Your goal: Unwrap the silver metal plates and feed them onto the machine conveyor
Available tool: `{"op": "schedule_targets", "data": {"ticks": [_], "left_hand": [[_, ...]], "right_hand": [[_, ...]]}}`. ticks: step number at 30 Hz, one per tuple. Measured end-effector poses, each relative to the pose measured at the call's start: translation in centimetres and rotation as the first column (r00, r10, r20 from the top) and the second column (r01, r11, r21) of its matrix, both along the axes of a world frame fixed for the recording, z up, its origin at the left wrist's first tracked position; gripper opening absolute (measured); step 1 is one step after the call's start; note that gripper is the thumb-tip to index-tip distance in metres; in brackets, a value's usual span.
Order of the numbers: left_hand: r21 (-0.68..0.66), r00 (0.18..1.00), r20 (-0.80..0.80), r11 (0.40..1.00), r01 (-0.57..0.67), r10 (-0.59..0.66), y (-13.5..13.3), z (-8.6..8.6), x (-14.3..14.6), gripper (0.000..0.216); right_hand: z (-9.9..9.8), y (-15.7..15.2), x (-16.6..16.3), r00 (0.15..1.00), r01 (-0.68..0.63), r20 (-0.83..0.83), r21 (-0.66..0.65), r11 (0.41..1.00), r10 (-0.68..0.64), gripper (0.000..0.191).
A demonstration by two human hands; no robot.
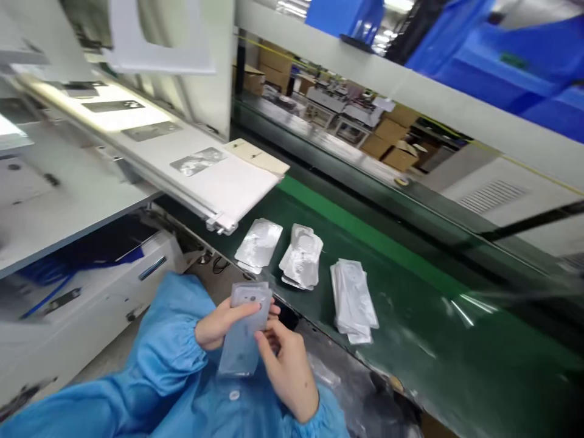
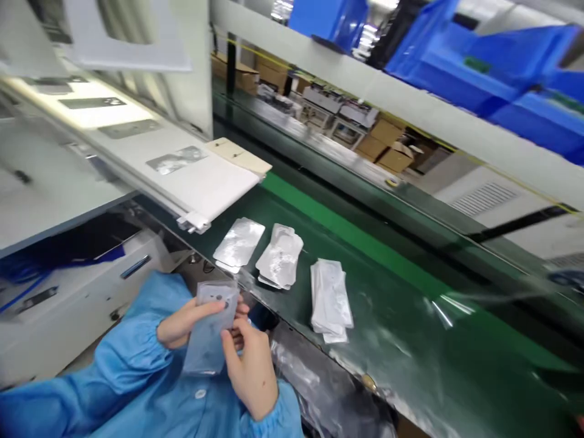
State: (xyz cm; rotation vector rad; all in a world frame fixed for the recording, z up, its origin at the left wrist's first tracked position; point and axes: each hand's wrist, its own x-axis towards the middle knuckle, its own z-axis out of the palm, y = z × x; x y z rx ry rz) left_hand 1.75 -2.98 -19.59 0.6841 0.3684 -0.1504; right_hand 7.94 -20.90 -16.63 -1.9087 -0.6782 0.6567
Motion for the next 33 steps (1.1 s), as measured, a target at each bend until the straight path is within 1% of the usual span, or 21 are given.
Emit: {"op": "schedule_targets", "data": {"ticks": [1, 3, 5, 6, 7, 9, 10, 12, 14, 16, 18, 20, 21, 23, 24, 25, 26, 27, 29, 31, 33], "left_hand": [[-0.023, 1.000, -0.001, 1.000, 0.008, -0.008, 0.2, -0.1, -0.4, 0.038], [-0.095, 0.999, -0.025, 0.995, 0.039, -0.042, 0.0, -0.7, -1.7, 0.035], [-0.173, 0.995, -0.041, 0.982, 0.079, -0.088, -0.8, -1.4, -3.3, 0.036], [-0.200, 0.993, -0.046, 0.975, 0.097, -0.108, -1.3, -1.7, -4.2, 0.037], [-0.216, 0.991, -0.052, 0.970, 0.111, -0.125, -1.9, -2.0, -4.9, 0.037], [-0.225, 0.987, -0.055, 0.965, 0.133, -0.149, -2.9, -2.2, -6.3, 0.035], [-0.223, 0.986, -0.049, 0.964, 0.148, -0.162, -3.3, -2.2, -6.8, 0.034], [-0.213, 0.984, -0.021, 0.963, 0.168, -0.176, -3.6, -2.3, -7.6, 0.034], [-0.209, 0.987, 0.007, 0.965, 0.156, -0.158, -3.4, -2.5, -8.1, 0.037], [-0.202, 0.993, 0.027, 0.972, 0.121, -0.118, -3.0, -3.0, -8.2, 0.040], [-0.173, 0.996, 0.039, 0.981, 0.091, -0.085, -2.5, -3.4, -8.1, 0.040], [-0.124, 0.998, 0.043, 0.990, 0.060, -0.055, -1.9, -3.8, -8.0, 0.040], [-0.103, 0.998, 0.045, 0.994, 0.042, -0.037, -1.7, -3.9, -8.0, 0.041], [-0.085, 0.999, 0.053, 0.996, 0.009, -0.005, -1.2, -3.9, -8.0, 0.040], [-0.087, 0.998, 0.058, 0.996, -0.001, 0.006, -0.9, -4.0, -8.0, 0.038], [-0.090, 0.998, 0.061, 0.996, -0.009, 0.015, -0.7, -4.1, -8.0, 0.036], [-0.088, 0.998, 0.065, 0.996, -0.017, 0.023, -0.5, -4.2, -8.0, 0.034], [-0.079, 0.997, 0.072, 0.997, -0.024, 0.030, -0.3, -4.4, -8.0, 0.034], [-0.033, 0.994, 0.095, 0.998, -0.051, 0.054, 0.1, -5.0, -8.0, 0.035], [0.025, 0.990, 0.129, 0.998, -0.056, 0.052, 0.4, -5.7, -7.9, 0.037], [0.068, 0.988, 0.152, 0.997, -0.034, 0.024, 0.8, -6.3, -7.9, 0.037]], "right_hand": [[0.2, 0.3, -0.4, 0.999, -0.030, 0.038, -0.045, 0.999, 0.031, 0.020], [1.0, 0.1, 0.3, 0.987, 0.033, 0.160, -0.106, 0.994, -0.016, 0.020], [1.9, -0.3, 2.1, 0.955, 0.144, 0.274, -0.103, 0.984, -0.111, 0.023], [2.1, -0.1, 3.0, 0.942, 0.164, 0.308, -0.086, 0.983, -0.130, 0.025], [2.3, 0.3, 3.7, 0.944, 0.129, 0.315, -0.074, 0.989, -0.100, 0.025], [2.2, 2.0, 4.4, 0.962, -0.061, 0.260, -0.081, 0.995, 0.080, 0.024], [2.1, 3.1, 4.5, 0.956, -0.183, 0.213, -0.095, 0.978, 0.200, 0.022], [2.1, 5.4, 4.3, 0.902, -0.396, 0.127, -0.132, 0.909, 0.412, 0.018], [2.7, 7.6, 4.0, 0.832, -0.525, 0.096, -0.182, 0.831, 0.546, 0.019], [4.0, 9.5, 4.0, 0.782, -0.563, 0.158, -0.240, 0.791, 0.604, 0.019], [5.7, 11.3, 4.7, 0.750, -0.529, 0.296, -0.270, 0.805, 0.592, 0.019], [7.8, 13.6, 6.6, 0.744, -0.463, 0.441, -0.199, 0.864, 0.501, 0.021], [8.8, 14.9, 8.1, 0.760, -0.418, 0.494, -0.124, 0.900, 0.422, 0.022], [10.6, 17.9, 12.0, 0.816, -0.281, 0.539, 0.052, 0.958, 0.210, 0.023], [11.3, 19.5, 14.3, 0.840, -0.182, 0.536, 0.122, 0.976, 0.090, 0.024], [11.8, 21.2, 16.6, 0.849, -0.089, 0.528, 0.146, 0.985, -0.001, 0.026], [12.0, 22.9, 18.8, 0.849, -0.010, 0.526, 0.120, 0.993, -0.055, 0.025], [12.0, 24.5, 20.8, 0.841, 0.061, 0.536, 0.055, 0.997, -0.081, 0.024], [11.5, 27.2, 23.7, 0.809, 0.152, 0.582, -0.071, 0.986, -0.083, 0.020], [10.7, 29.0, 24.9, 0.772, 0.191, 0.632, -0.134, 0.972, -0.065, 0.018], [9.9, 29.8, 24.8, 0.740, 0.203, 0.670, -0.138, 0.969, -0.060, 0.018]]}}
